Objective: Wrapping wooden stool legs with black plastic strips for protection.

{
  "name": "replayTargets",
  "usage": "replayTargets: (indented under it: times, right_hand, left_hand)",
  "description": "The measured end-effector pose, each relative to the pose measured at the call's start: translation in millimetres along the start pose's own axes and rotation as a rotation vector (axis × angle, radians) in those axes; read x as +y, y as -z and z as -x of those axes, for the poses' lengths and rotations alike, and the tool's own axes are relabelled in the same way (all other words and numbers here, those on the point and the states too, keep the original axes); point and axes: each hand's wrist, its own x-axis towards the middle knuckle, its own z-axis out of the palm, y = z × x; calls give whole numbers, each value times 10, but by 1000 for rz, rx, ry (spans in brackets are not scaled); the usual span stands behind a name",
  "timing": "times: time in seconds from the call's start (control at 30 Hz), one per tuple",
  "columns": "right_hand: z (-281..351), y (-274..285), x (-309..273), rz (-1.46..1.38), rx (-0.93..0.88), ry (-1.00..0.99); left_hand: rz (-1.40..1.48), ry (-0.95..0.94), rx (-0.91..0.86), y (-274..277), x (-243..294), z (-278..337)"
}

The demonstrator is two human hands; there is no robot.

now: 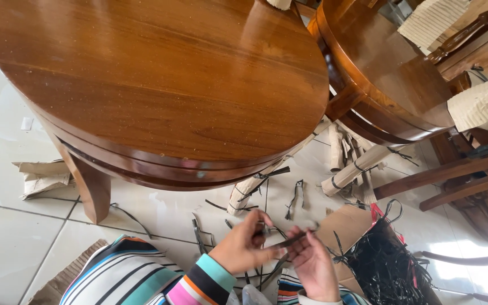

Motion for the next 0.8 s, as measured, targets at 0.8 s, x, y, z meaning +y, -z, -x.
replayTargets:
  times: [0.8]
  right_hand:
    - [-439,556,261,1682,32,-168]
  left_hand:
    - [51,8,85,198,-128,-203]
